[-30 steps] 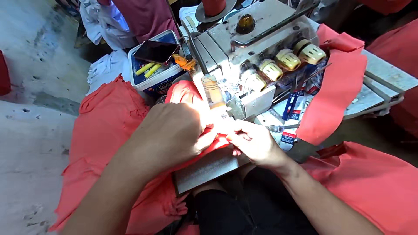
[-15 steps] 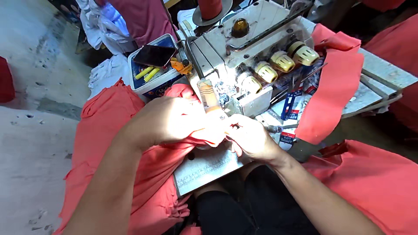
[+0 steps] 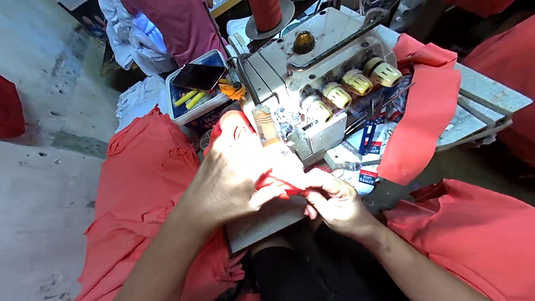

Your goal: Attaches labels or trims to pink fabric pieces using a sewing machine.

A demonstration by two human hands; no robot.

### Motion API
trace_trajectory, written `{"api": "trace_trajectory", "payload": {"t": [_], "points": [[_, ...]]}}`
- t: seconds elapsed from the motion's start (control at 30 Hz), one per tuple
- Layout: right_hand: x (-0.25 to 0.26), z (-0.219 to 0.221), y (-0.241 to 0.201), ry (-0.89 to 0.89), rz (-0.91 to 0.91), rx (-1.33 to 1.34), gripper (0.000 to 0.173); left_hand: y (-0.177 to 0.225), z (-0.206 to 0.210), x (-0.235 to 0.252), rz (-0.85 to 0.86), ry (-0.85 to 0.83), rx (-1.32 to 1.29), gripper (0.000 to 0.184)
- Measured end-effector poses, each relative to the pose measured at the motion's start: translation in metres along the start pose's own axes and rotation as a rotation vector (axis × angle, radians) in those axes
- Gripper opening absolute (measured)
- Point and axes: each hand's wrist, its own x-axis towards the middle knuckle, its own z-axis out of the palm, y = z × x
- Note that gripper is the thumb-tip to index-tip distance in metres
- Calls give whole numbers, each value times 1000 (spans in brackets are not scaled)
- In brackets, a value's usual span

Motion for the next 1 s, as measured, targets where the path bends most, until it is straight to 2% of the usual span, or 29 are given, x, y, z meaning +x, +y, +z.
{"api": "trace_trajectory", "payload": {"t": [0.17,0.3,0.4,0.5,0.57,0.67,0.77,0.87,0.93,1.0], "points": [[16,2,8,34,76,69,9,-15,8,-3,-117,-69,-21,46],[26,-1,14,33,123,111,15,-13,12,-7,-192,-99,-105,48],[27,0,17,41,92,48,15,-11,21,-15,-213,-83,-158,43],[22,-3,16,66,-39,-115,15,-10,33,-25,-243,-11,-222,35],[14,-9,18,158,-142,-236,16,-6,43,-31,-293,38,-217,36],[8,-31,27,431,-220,-496,14,4,62,-40,-401,146,-173,38],[18,-60,35,678,-50,-663,36,25,74,-47,-567,232,-115,40],[36,-75,32,762,252,-509,59,57,84,-56,-684,318,-77,42],[43,-79,34,740,346,-403,61,76,93,-62,-691,394,-39,44],[46,-81,34,702,410,-363,56,89,103,-68,-687,467,-23,43]]}}
